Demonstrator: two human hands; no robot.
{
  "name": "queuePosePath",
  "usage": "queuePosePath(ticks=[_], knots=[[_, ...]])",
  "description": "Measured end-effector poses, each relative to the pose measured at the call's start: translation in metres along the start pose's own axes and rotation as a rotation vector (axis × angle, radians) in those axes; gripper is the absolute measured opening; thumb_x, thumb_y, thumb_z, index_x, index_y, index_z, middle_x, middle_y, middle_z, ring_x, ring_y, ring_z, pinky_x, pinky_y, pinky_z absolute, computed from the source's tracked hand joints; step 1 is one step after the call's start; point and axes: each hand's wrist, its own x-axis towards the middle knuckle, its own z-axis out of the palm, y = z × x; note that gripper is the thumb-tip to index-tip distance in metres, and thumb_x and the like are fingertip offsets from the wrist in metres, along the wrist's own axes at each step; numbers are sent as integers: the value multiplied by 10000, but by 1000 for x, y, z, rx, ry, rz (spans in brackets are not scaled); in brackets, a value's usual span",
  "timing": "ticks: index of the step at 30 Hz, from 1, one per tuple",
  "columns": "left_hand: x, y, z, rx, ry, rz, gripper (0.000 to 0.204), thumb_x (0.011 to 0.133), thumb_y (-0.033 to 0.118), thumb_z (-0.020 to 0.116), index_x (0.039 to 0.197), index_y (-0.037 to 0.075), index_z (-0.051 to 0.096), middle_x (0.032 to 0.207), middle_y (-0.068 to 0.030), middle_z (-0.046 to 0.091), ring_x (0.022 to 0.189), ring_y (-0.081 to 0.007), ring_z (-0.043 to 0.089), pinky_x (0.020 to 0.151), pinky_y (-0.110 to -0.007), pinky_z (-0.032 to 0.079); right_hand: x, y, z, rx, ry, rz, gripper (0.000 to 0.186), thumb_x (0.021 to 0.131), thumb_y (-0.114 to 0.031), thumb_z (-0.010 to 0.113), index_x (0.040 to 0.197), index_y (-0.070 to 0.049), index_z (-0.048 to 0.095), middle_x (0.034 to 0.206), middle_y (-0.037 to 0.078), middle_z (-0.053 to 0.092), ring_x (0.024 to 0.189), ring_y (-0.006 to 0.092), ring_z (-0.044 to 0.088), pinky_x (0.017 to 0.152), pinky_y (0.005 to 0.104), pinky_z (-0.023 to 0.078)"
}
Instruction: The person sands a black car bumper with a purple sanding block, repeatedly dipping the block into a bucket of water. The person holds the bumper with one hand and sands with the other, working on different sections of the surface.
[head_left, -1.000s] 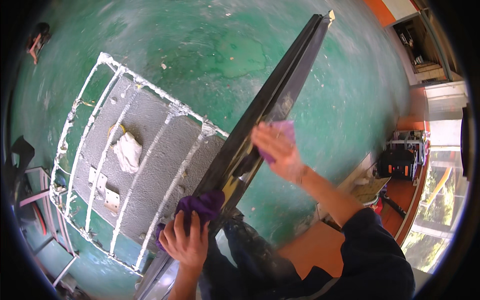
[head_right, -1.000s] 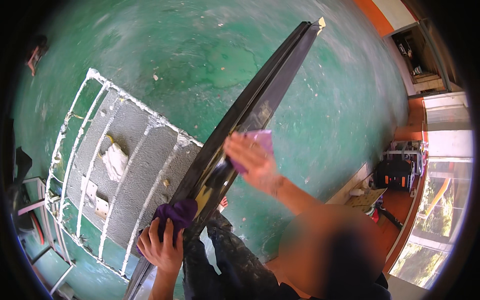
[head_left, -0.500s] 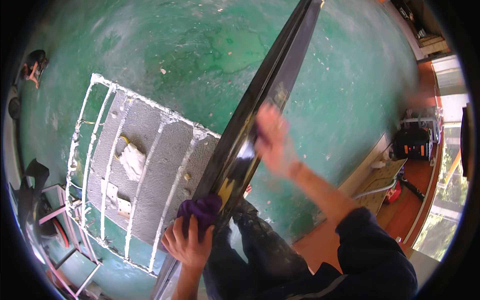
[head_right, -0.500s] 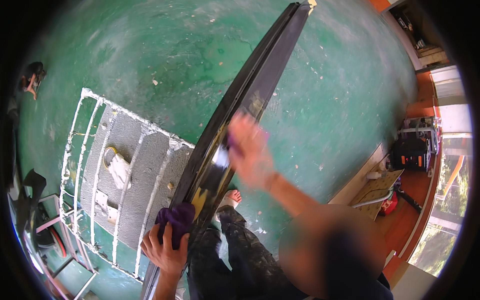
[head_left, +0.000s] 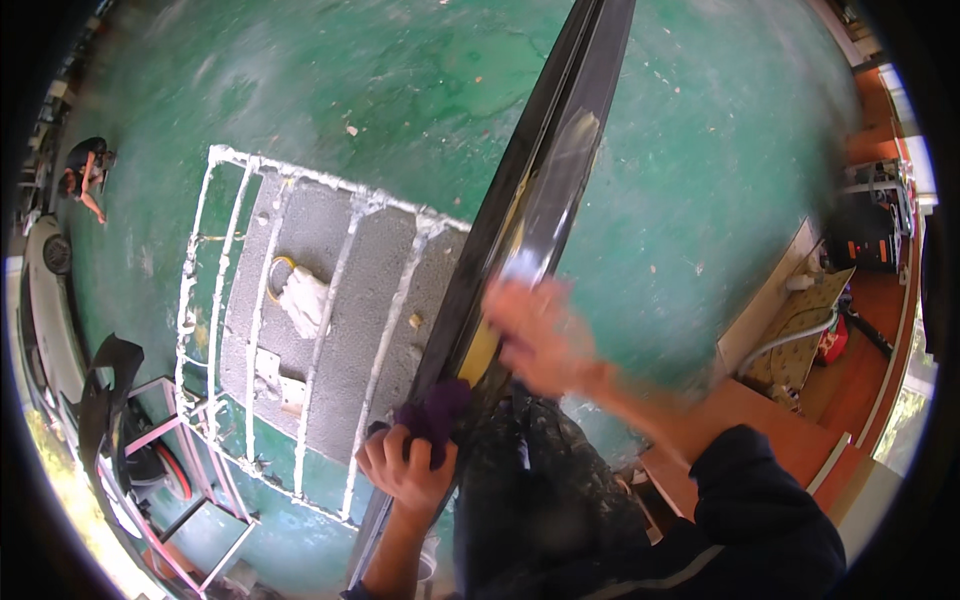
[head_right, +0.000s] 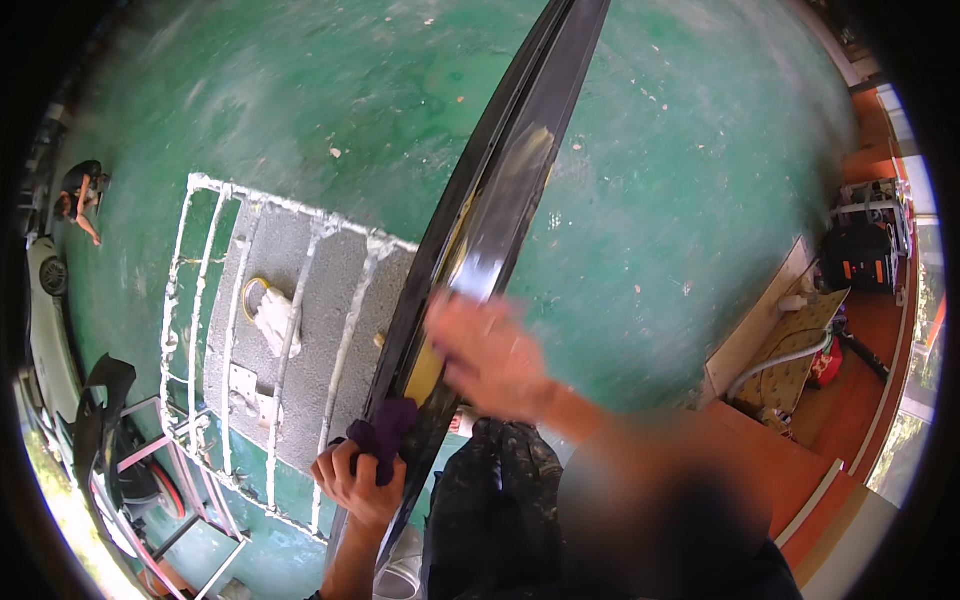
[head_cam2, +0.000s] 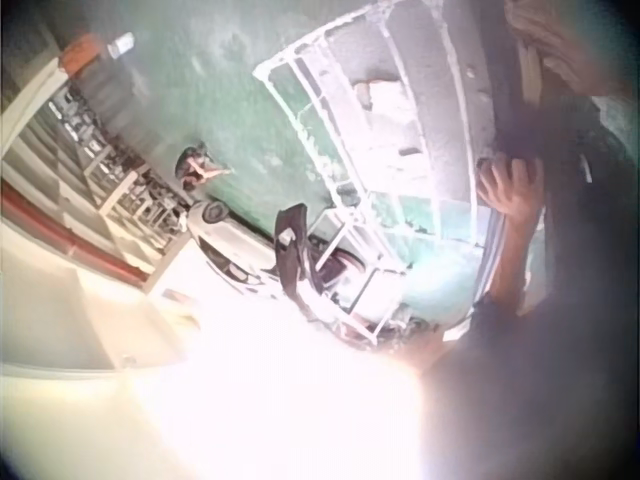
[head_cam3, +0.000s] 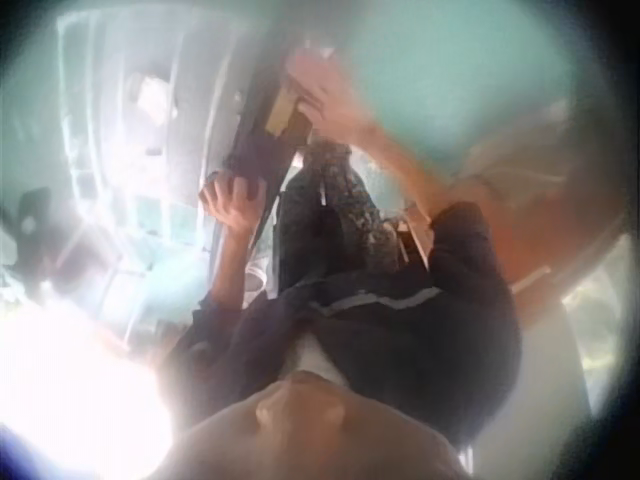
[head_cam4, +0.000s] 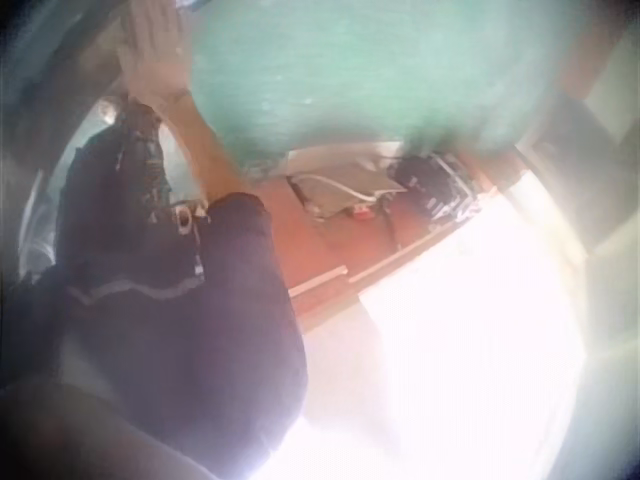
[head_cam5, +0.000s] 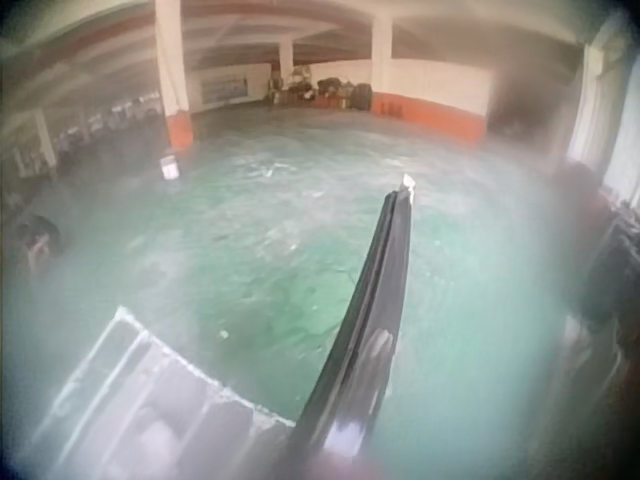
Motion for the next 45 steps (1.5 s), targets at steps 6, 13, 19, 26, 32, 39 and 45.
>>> queuePosePath(ticks=[6,13,19,26,32,39,45], knots=[[-51,-13,-5,124,44,10,295,716,241,830,893,148,614,1090,-128,630,1019,-387,609,890,-548,435,16,-13,21,-119,282,178,711,1007,-299,633,1631,-39,411,1715,182,368,1599,391,310,1328,522,195],[-44,-15,-15,13,93,-38,352,597,299,921,860,199,709,1094,-45,663,1003,-293,656,855,-484,476,-71,-86,65,-21,-33,40,772,899,-335,703,1585,-53,490,1645,184,464,1569,381,377,1286,559,261],[-65,-20,-9,43,126,-91,375,612,328,924,907,217,721,1139,-22,665,1050,-270,656,884,-477,468,53,-36,39,-239,340,175,712,1035,-315,507,1666,-21,356,1728,194,349,1609,407,304,1320,545,187],[-57,-11,-11,24,149,-86,388,618,313,922,927,204,715,1128,-28,659,1045,-276,656,883,-483,466,23,-65,37,-274,160,66,748,1066,-361,493,1702,-37,268,1744,186,324,1613,390,296,1316,538,200],[-49,-8,-1,9,166,-79,385,623,314,919,930,200,715,1128,-31,657,1046,-290,652,901,-503,469,64,-12,29,-407,443,199,788,1034,-354,566,1695,-30,285,1747,183,324,1617,386,297,1309,544,211],[-60,-17,-2,80,174,-90,349,656,284,897,923,190,692,1130,-53,665,1043,-348,627,934,-525,451,59,-37,24,-343,355,106,684,1088,-353,492,1682,-54,330,1734,147,357,1591,325,343,1287,519,256],[-53,-10,0,117,146,-82,351,711,308,873,953,156,668,1126,-87,653,1035,-365,616,943,-529,445,8,-62,56,-146,372,202,737,1059,-331,541,1701,-61,300,1761,175,294,1628,340,280,1306,527,229]])
